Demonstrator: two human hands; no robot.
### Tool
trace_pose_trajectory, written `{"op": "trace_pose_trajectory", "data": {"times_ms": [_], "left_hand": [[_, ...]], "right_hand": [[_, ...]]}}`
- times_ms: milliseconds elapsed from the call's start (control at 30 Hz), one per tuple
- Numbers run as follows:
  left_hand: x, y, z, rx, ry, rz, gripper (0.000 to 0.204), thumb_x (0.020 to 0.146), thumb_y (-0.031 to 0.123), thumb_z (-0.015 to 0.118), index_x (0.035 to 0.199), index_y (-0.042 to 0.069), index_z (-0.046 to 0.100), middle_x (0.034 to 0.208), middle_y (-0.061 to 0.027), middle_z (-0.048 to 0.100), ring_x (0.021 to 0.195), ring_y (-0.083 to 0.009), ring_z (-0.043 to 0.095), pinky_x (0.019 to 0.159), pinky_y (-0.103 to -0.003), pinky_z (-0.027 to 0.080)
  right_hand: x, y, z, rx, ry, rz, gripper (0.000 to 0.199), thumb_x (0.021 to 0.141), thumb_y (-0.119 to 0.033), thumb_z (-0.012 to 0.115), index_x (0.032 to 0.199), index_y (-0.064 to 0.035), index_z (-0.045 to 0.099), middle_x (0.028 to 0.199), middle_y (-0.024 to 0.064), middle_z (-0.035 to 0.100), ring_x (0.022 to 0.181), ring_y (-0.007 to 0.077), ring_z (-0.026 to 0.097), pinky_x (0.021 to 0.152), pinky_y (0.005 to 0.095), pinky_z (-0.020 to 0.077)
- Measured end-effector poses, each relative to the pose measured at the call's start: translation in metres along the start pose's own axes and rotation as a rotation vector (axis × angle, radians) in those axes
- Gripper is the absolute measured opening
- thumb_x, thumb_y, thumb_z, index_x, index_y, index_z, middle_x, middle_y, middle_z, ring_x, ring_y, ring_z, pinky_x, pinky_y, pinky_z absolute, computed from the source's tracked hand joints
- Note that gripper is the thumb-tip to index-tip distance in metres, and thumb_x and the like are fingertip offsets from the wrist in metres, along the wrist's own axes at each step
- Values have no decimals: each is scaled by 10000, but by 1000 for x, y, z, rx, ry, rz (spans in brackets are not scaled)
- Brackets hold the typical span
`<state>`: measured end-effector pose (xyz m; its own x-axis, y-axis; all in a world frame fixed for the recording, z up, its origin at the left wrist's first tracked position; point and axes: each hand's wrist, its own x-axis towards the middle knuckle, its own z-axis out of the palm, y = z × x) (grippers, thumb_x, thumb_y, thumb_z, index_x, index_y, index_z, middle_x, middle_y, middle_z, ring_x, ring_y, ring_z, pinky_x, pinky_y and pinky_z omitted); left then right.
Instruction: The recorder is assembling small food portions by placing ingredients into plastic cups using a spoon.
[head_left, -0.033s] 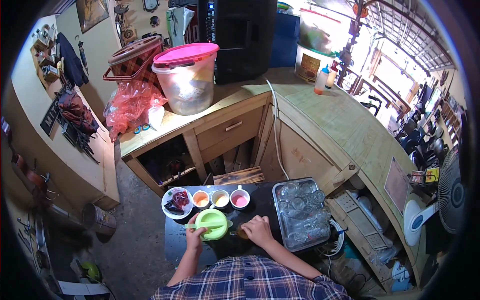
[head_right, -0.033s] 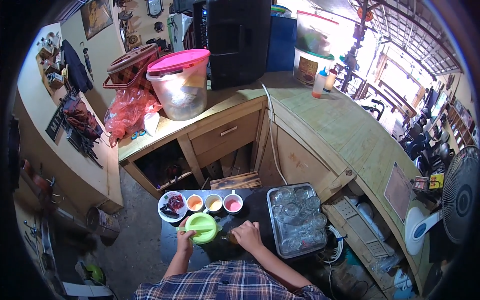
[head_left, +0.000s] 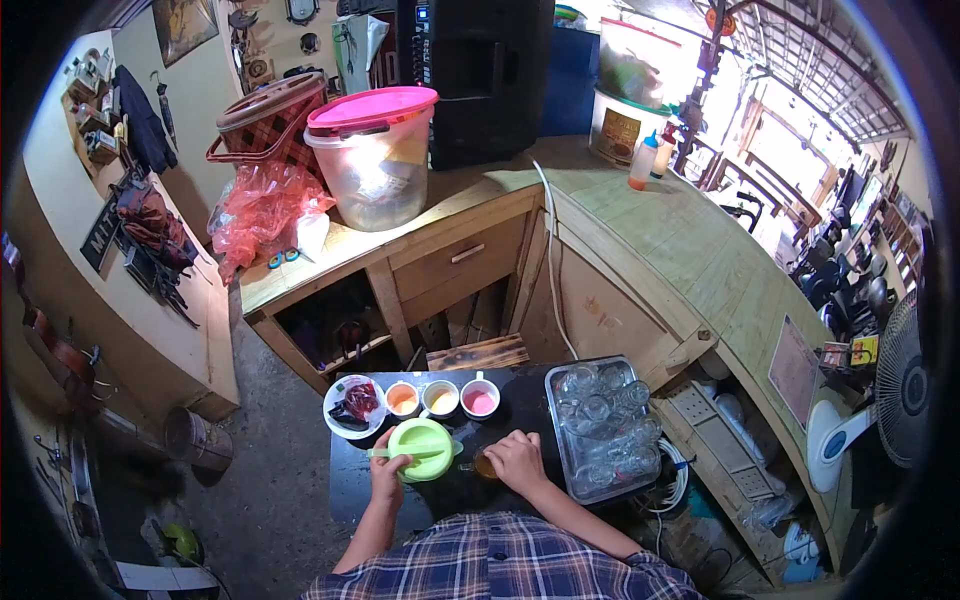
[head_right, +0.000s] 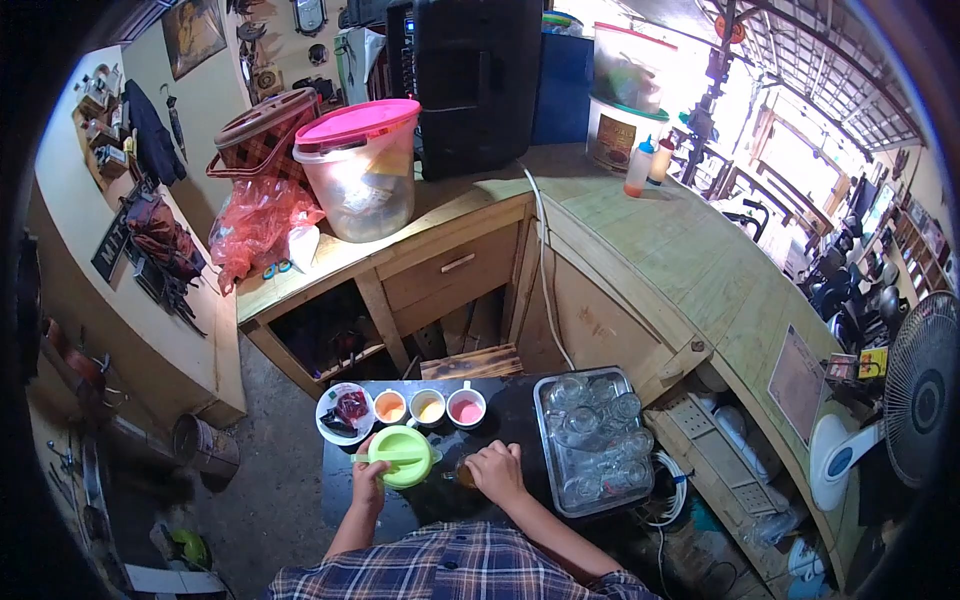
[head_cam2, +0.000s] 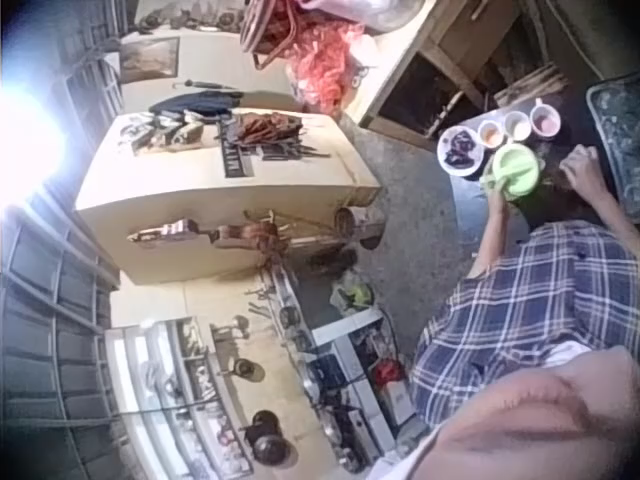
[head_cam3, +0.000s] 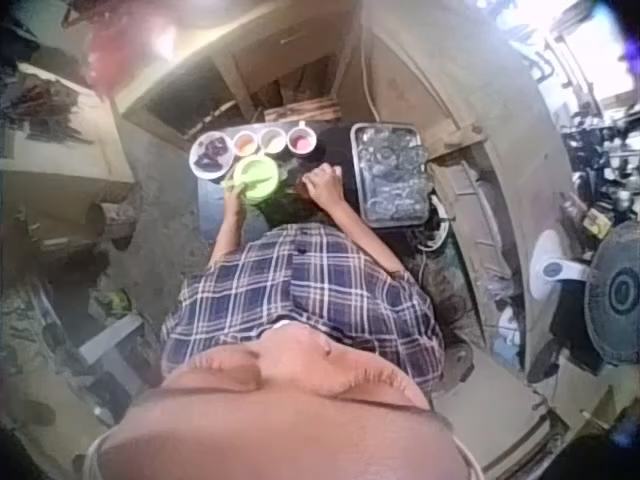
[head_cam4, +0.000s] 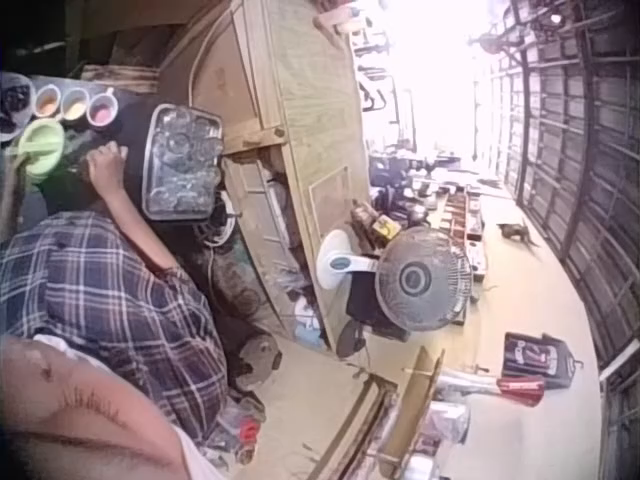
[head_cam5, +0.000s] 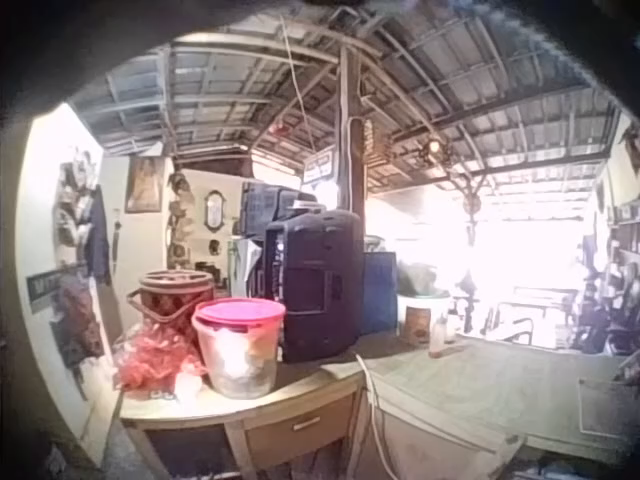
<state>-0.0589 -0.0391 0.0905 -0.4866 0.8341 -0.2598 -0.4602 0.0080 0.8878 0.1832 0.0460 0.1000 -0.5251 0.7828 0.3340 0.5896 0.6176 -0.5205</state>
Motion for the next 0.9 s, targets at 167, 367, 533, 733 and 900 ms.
{"op": "trace_pose_trajectory", "data": {"times_ms": [167, 367, 533, 733, 900], "left_hand": [[3, -4, -24, -135, 28, 3, 645, 659, -22, 591, 1294, 14, 481, 1182, -113, 598, 1071, -227, 585, 959, -333, 448], [5, -15, -53, -260, 2, -9, 633, 688, 14, 595, 1308, 25, 466, 1190, -110, 592, 1084, -228, 576, 980, -342, 426], [-1, -18, -67, -253, 15, -56, 639, 713, 37, 597, 1332, 27, 439, 1210, -108, 581, 1106, -223, 563, 988, -348, 420], [-17, -17, -69, 48, 133, -59, 512, 905, 193, 588, 1356, 31, 407, 1223, -95, 558, 1101, -211, 550, 940, -307, 437], [-56, -15, -71, 173, 410, -173, 295, 958, 198, 550, 1197, 30, 510, 1035, -85, 586, 909, -130, 559, 750, -292, 488]], "right_hand": [[1, 2, 3, -26, -60, 19, 112, 763, -227, 692, 719, -127, 721, 734, 14, 666, 800, 185, 580, 756, 391, 353], [0, 1, 2, -107, -111, 34, 112, 765, -235, 696, 737, -131, 726, 735, 12, 669, 803, 191, 581, 756, 393, 355], [2, -2, 2, -127, 23, 26, 119, 768, -237, 693, 728, -129, 725, 724, 16, 668, 794, 192, 584, 761, 390, 354], [3, -4, -1, -126, 27, 25, 114, 777, -214, 681, 723, -124, 727, 729, 19, 669, 788, 198, 582, 757, 393, 353], [-3, 8, 8, -13, -38, -7, 114, 771, -221, 686, 720, -127, 724, 728, 16, 667, 798, 196, 581, 755, 394, 352]]}}
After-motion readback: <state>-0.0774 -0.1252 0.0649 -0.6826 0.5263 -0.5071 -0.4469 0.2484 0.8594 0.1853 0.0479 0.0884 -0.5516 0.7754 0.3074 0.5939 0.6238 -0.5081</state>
